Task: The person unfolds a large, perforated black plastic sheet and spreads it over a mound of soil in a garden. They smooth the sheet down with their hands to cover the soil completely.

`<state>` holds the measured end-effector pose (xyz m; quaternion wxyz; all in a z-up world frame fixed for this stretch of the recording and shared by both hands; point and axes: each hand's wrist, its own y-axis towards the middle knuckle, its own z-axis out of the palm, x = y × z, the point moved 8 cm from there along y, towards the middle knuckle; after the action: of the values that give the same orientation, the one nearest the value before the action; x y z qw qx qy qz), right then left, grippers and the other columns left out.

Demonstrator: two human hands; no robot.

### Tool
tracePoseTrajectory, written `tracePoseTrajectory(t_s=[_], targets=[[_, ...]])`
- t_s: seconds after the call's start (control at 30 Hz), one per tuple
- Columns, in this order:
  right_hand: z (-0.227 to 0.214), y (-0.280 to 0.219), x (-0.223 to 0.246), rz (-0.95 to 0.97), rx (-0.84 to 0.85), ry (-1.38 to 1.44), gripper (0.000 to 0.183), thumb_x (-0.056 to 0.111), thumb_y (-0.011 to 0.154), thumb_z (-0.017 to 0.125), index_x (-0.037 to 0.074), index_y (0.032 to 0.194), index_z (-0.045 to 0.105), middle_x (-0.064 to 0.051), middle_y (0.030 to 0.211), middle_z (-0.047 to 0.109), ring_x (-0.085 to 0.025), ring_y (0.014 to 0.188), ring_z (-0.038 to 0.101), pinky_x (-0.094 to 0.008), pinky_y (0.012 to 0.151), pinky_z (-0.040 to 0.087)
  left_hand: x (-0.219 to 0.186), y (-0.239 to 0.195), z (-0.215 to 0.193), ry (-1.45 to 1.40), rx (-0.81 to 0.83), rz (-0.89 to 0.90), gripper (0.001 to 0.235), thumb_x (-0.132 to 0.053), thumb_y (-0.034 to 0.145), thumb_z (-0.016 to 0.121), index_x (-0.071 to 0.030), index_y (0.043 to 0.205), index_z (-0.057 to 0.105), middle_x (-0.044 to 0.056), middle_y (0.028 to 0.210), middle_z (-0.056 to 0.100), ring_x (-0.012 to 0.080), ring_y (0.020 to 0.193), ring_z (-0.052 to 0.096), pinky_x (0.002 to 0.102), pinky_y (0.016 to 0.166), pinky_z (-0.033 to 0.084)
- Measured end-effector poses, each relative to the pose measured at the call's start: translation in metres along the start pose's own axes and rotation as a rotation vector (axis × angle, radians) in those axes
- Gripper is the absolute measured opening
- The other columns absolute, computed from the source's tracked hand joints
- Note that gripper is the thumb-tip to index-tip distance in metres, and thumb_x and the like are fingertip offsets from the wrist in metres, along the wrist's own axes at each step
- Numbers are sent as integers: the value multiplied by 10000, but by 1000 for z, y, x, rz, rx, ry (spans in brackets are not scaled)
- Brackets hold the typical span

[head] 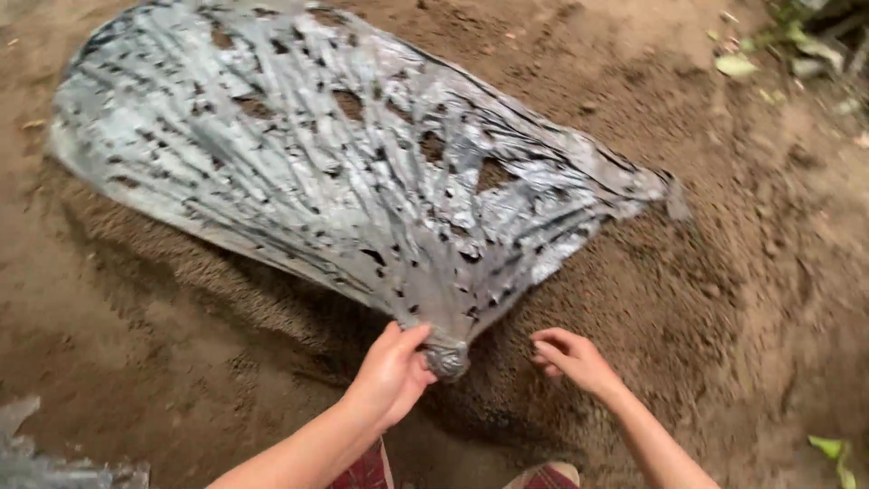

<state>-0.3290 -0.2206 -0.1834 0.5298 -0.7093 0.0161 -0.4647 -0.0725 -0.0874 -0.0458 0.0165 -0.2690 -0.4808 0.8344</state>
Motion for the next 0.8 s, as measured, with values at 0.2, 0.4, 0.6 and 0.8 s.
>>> tracePoseTrajectory(t_s=[0.2,0.4,0.6,0.8], targets=[[51,9,24,106,206,653,961,638,862,416,-56,1525,393,-320,1573,435,-459,1395,519,-559,1019,535,19,-36,6,-187,49,-46,311,-105,1010,519,-11,1277,649,159,1165,748,271,888,714,357,516,553],[64,9,88,-22,156,644,1089,773,827,244,125,1593,-177,-185,1678,-123,-361,1555,-27,-629,1252,113,-12,-77,45,-181,-305,-151,520,-165,1047,290,-65,1531,451,143,1503,517,286,1384,468,448,1223,340],[72,98,64,-323,11,1197,552,397,865,709,75,1306,627,-147,1306,693,-298,1237,623,-481,1165,436,-12,-78,26,-198,-312,-105,561,-232,1039,273,-151,1568,438,63,1497,518,220,1423,474,447,1249,343],[-28,69,70,-225,-464,923,311,210,877,715,118,1166,646,-106,1154,747,-278,1129,665,-427,1032,470,-8,-31,-11,-97,-218,-11,513,-225,1047,331,-49,1513,454,124,1464,532,210,1368,495,366,1187,373]])
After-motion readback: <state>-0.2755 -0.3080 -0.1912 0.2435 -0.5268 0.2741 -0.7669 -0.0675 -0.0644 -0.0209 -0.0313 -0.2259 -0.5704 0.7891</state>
